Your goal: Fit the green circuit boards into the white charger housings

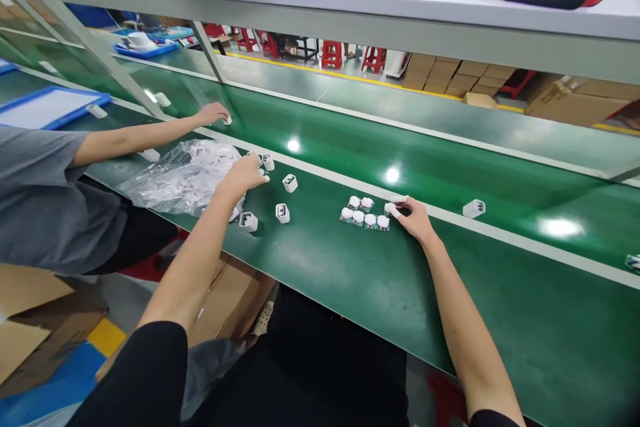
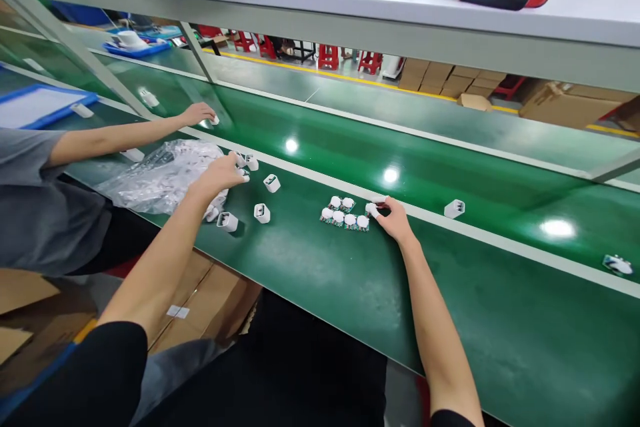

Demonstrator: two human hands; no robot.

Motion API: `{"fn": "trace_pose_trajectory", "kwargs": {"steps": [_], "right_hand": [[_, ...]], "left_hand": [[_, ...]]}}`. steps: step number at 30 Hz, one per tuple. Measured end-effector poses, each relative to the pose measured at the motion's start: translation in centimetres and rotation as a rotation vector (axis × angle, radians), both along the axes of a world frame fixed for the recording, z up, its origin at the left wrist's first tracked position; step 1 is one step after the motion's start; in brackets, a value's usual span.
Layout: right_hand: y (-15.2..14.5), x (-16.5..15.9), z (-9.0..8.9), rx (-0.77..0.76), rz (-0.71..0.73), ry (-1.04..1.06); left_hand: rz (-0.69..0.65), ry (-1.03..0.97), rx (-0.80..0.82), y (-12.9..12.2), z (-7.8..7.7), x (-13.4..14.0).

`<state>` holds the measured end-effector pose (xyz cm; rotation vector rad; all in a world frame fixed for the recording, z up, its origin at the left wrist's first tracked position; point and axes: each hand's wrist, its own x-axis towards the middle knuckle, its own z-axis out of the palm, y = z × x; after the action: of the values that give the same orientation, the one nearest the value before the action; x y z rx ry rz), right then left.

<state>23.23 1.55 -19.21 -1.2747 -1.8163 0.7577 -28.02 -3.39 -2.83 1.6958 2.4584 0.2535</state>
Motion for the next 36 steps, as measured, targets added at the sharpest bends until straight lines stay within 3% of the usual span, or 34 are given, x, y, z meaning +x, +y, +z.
{"fn": "trace_pose_trajectory", "kwargs": {"steps": [2, 4, 7, 9, 11, 14, 19, 25, 28, 33, 36], "right_hand": [[0.1, -0.1, 0.0, -0.015, 0.0, 0.015], [0.2, -0.2, 0.0, -0.021, -0.005, 0.022], [0.2, -0.6, 0.2, -0.021, 0.013, 0.023], [0.0, -1.1, 0.3, -0.02, 0.035, 0.023], [-0.2, -1.7, 0.3, -0.017, 0.056, 0.02], [-0.4, -2.6, 0.2, -0.012, 0.084, 0.011], [-0.7, -3.4, -0.2, 0.004, 0.073, 0.001], [-1.4, -3.5, 0.6, 0.049, 0.073, -0.045], [-1.7, -3.8, 0.8, 0.042, 0.105, -0.054], [-1.9, -4.5, 0.3, -0.027, 0.07, -0.015], [-2.3, -4.9, 0.1, -0.057, 0.04, -0.012]], "left_hand": [[-0.07, -0.062, 0.082, -2.0, 0.9, 2.1], [-0.265, -0.192, 0.177, -4.0, 0.6, 5.7], [-0.636, -0.332, 0.144, -6.4, -2.3, 12.3], [-0.736, -0.334, 0.076, -7.4, -5.0, 16.1], [-0.749, -0.365, 0.021, -7.8, -7.5, 18.3], [-0.728, -0.416, -0.003, -8.0, -9.8, 18.8], [-0.661, -0.63, 0.03, -8.6, -11.6, 17.1], [-0.522, -1.022, 0.291, -8.7, -14.3, 17.4], [-0.433, -1.179, 0.377, -6.0, -15.1, 18.1], [-0.382, -1.283, 0.389, 1.4, -15.5, 20.4], [-0.377, -1.354, 0.379, 4.5, -15.6, 22.3]]}}
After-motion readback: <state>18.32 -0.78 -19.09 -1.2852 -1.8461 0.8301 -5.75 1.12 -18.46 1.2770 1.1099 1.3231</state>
